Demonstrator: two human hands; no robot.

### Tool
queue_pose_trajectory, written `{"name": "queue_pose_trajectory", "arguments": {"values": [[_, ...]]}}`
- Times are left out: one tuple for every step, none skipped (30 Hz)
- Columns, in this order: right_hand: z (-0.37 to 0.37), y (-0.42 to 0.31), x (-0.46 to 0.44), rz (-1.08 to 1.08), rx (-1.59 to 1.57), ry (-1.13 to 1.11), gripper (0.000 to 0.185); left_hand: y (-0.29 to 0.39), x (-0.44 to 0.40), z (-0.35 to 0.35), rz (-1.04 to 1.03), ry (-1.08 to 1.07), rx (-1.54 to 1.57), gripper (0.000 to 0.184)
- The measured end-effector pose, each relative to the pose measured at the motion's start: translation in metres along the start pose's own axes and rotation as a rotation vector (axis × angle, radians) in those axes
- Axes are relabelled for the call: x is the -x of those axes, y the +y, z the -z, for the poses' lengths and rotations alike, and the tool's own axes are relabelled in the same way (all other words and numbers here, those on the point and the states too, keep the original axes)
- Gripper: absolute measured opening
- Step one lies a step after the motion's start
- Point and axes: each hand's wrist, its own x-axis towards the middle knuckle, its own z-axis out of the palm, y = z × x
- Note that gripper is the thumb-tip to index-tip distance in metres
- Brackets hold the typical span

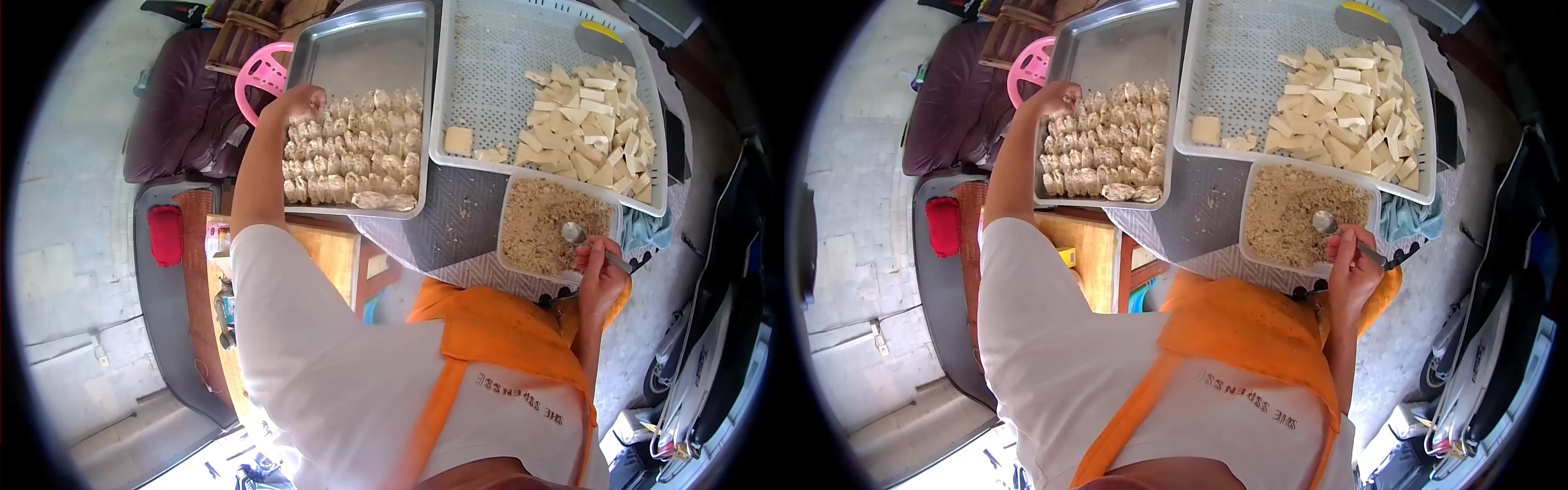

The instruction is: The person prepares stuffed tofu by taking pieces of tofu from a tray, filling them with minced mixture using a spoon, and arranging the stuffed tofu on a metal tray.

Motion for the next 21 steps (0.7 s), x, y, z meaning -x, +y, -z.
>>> {"name": "queue_pose_trajectory", "arguments": {"values": [[0.0, -0.001, 0.001, -0.001, 0.0, 0.001, 0.016, -0.011, -0.003, -0.004, -0.039, 0.004, 0.064, 0.032], [0.001, -0.002, 0.001, -0.002, -0.002, 0.002, 0.016, -0.021, -0.007, -0.009, -0.077, 0.007, 0.127, 0.031], [0.001, -0.002, 0.002, -0.006, -0.003, 0.0, 0.016, -0.027, -0.011, -0.017, -0.067, 0.036, 0.19, 0.029], [0.001, -0.004, 0.002, -0.003, -0.005, 0.002, 0.016, -0.032, -0.015, -0.021, -0.06, 0.072, 0.252, 0.027], [0.0, -0.004, 0.001, 0.004, -0.006, 0.008, 0.016, -0.035, -0.02, -0.021, -0.057, 0.112, 0.313, 0.025], [-0.002, -0.002, 0.001, 0.005, -0.022, 0.003, 0.016, -0.031, -0.017, -0.015, -0.023, 0.14, 0.239, 0.024], [-0.004, 0.0, 0.002, 0.0, -0.032, -0.001, 0.016, -0.023, -0.011, -0.011, 0.007, 0.161, 0.167, 0.023], [-0.002, 0.002, 0.002, -0.001, -0.03, 0.003, 0.015, -0.014, -0.016, -0.01, 0.024, 0.185, 0.103, 0.022], [0.0, 0.002, 0.002, 0.017, -0.023, 0.002, 0.015, -0.013, -0.029, -0.011, -0.015, 0.282, 0.055, 0.021], [0.0, 0.001, 0.001, 0.037, -0.016, 0.002, 0.015, 0.015, -0.029, -0.003, -0.112, 0.398, -0.013, 0.021], [-0.001, 0.0, 0.0, 0.057, -0.01, -0.001, 0.014, 0.043, -0.028, 0.003, -0.207, 0.516, -0.078, 0.021], [-0.002, -0.001, 0.0, 0.042, -0.021, 0.005, 0.014, 0.059, -0.041, 0.002, -0.283, 0.639, -0.048, 0.021], [-0.002, 0.0, -0.001, 0.056, -0.002, 0.006, 0.015, 0.085, -0.051, 0.003, -0.311, 0.702, -0.136, 0.022], [-0.002, 0.0, -0.001, 0.07, 0.017, 0.003, 0.016, 0.111, -0.062, 0.003, -0.334, 0.767, -0.222, 0.023], [-0.002, 0.0, -0.001, 0.086, 0.034, -0.003, 0.016, 0.149, -0.062, 0.005, -0.477, 0.79, -0.127, 0.023], [-0.003, -0.002, -0.001, 0.095, 0.028, 0.02, 0.02, 0.187, -0.063, 0.004, -0.619, 0.812, -0.031, 0.024], [-0.003, -0.003, -0.001, 0.099, 0.04, 0.015, 0.021, 0.216, -0.072, -0.001, -0.657, 0.81, 0.01, 0.025], [-0.003, -0.002, 0.0, 0.104, 0.051, 0.012, 0.023, 0.243, -0.082, -0.005, -0.695, 0.808, 0.051, 0.026], [-0.002, -0.002, 0.0, 0.108, 0.063, 0.009, 0.024, 0.267, -0.094, -0.013, -0.719, 0.812, 0.084, 0.027], [-0.003, 0.0, 0.0, 0.106, 0.061, 0.023, 0.025, 0.287, -0.109, -0.022, -0.743, 0.816, 0.117, 0.029], [-0.003, 0.0, 0.0, 0.121, 0.074, 0.025, 0.025, 0.306, -0.123, -0.028, -0.756, 0.854, 0.086, 0.029]]}}
